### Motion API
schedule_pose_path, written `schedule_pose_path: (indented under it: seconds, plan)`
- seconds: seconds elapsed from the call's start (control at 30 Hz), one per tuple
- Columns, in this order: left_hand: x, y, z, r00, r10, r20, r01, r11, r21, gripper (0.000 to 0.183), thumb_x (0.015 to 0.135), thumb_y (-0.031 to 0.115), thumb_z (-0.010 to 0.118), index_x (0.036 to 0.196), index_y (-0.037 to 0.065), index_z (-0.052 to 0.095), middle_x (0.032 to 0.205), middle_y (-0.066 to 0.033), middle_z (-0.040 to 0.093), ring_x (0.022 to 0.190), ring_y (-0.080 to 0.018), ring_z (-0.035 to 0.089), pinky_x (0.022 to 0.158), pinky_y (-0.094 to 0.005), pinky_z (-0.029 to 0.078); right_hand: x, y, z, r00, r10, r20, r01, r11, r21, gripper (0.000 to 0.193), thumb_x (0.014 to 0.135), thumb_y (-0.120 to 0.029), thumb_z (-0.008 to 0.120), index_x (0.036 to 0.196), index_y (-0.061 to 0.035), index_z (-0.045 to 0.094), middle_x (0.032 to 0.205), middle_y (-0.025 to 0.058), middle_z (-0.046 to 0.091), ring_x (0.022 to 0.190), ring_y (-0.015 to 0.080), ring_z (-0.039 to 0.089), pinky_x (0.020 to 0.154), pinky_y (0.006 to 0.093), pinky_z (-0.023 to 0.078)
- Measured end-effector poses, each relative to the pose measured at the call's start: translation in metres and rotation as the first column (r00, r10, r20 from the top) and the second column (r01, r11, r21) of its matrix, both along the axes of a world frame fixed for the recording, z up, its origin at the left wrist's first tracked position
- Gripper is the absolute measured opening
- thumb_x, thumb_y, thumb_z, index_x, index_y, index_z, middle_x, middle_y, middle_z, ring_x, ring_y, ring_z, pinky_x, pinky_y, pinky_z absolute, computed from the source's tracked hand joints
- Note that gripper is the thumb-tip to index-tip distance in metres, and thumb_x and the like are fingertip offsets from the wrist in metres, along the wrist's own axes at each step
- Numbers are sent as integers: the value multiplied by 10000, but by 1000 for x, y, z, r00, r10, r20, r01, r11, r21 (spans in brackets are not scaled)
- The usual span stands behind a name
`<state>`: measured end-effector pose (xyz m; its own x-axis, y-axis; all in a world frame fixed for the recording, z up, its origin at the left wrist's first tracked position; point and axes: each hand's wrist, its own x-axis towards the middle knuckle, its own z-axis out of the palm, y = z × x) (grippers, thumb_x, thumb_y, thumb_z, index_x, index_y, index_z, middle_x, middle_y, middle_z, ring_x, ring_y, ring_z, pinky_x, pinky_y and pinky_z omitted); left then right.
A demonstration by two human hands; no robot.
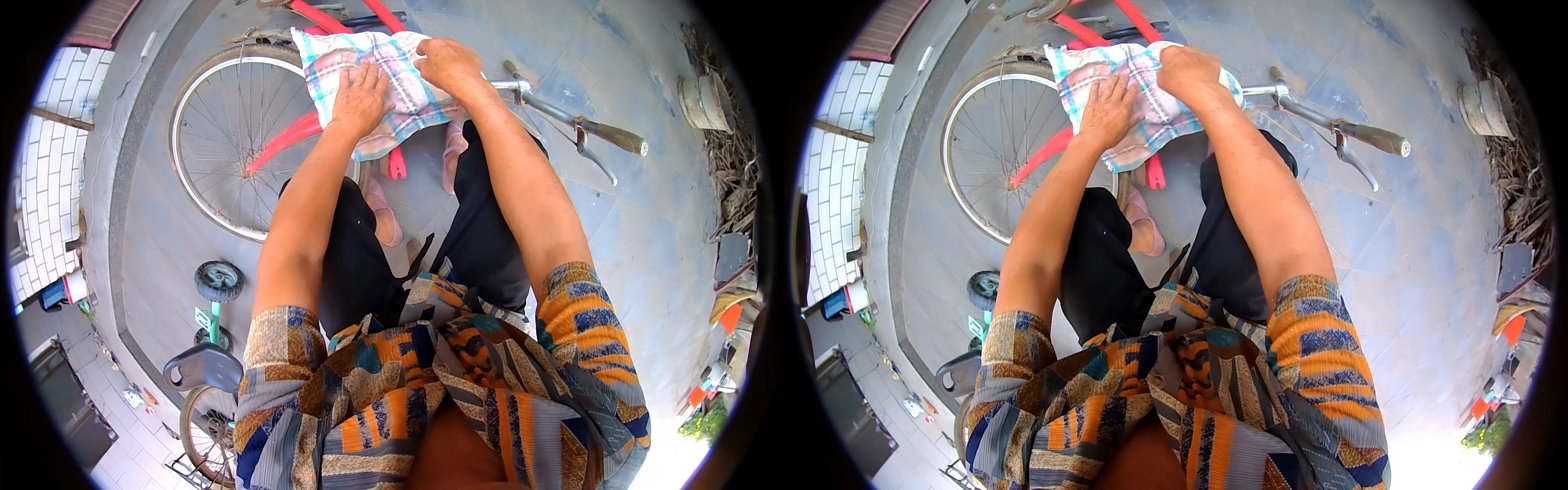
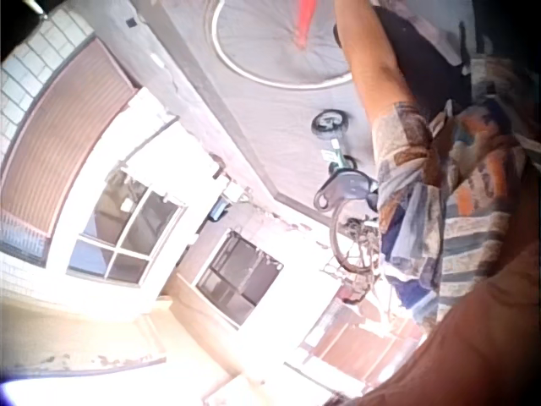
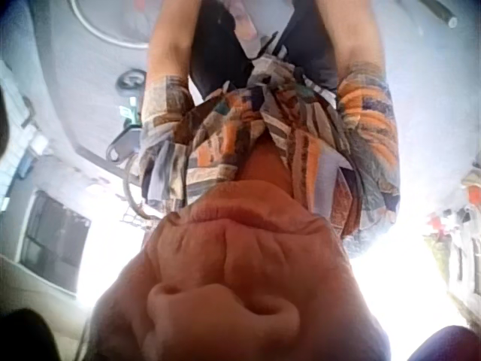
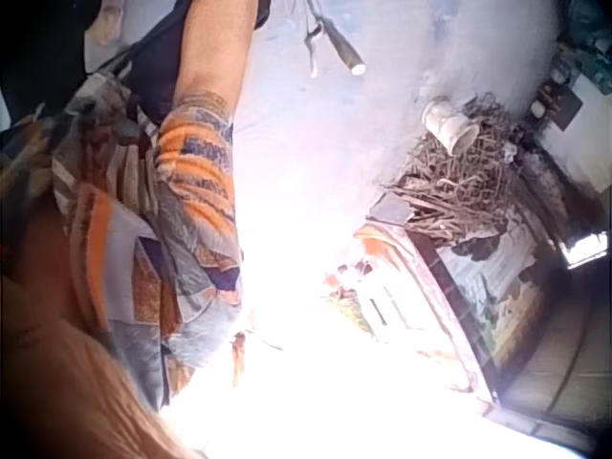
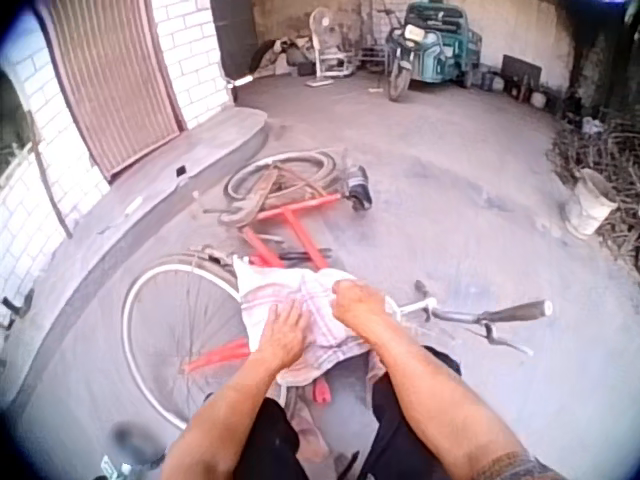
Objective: The person wipes the wheels and frame of a red bicycle using a cloth while sitting on a stool.
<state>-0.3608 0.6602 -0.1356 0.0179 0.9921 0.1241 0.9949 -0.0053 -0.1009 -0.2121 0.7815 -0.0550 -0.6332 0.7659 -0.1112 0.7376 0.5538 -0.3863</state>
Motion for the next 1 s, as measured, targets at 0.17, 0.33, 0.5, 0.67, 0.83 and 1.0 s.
schedule_pose_path:
  seconds: [0.17, 0.33, 0.5, 0.67, 0.83, 1.0]
  plan:
    - [5, 40, -41, 980, 130, 150, -107, 983, -150, 567, 885, 378, 521, 1369, 107, 405, 1421, -225, 353, 1321, -362, 332, 1084, -525, 217, -20, -14, -23, 986, 61, 153, -56, 998, -40, 281, 829, -238, 560, 1054, -120, 680, 1104, 136, 650, 1074, 285, 599, 908, 451, 420]
    - [27, 41, -59, 946, 162, 282, -120, 980, -161, 564, 890, 353, 489, 1413, 187, 358, 1416, -354, 258, 1239, -445, 397, 1015, -483, 354, -21, -6, -71, 972, 9, 233, -6, 1000, -13, 306, 846, -236, 542, 1111, -133, 656, 1225, 96, 569, 1174, 260, 489, 941, 444, 345]
    - [36, 31, -52, 963, 141, 229, -103, 980, -171, 632, 767, 115, 636, 1360, 115, 417, 1327, -317, 425, 1039, -390, 567, 909, -431, 448, -21, 5, -95, 977, -104, 187, 78, 987, 144, 328, 842, -243, 551, 1138, -132, 635, 1225, 85, 547, 1174, 261, 469, 933, 452, 340]
    - [36, 29, -33, 906, 232, 355, -155, 960, -231, 543, 757, 91, 648, 1276, 99, 491, 1271, -269, 500, 1026, -389, 569, 873, -432, 463, -15, 6, -98, 983, -91, 158, 75, 992, 103, 257, 836, -175, 536, 1046, -121, 674, 1140, 90, 597, 1099, 248, 526, 908, 424, 375]
    - [4, 36, -2, 984, 131, 124, -167, 920, 353, 500, 743, 145, 681, 1195, 21, 507, 1252, -216, 521, 1123, -370, 508, 929, -487, 401, -3, 16, -101, 982, -157, 101, 137, 975, 175, 251, 863, -165, 512, 1059, -118, 661, 1163, 83, 592, 1121, 227, 513, 909, 410, 345]
    - [-12, 21, 6, 826, 522, 212, -563, 779, 275, 536, 727, 181, 702, 1177, 5, 470, 1301, -203, 441, 1140, -416, 466, 917, -503, 403, 9, 28, -103, 963, -245, 110, 222, 957, 185, 258, 865, -149, 489, 1039, -103, 674, 1154, 85, 607, 1112, 239, 532, 908, 413, 356]
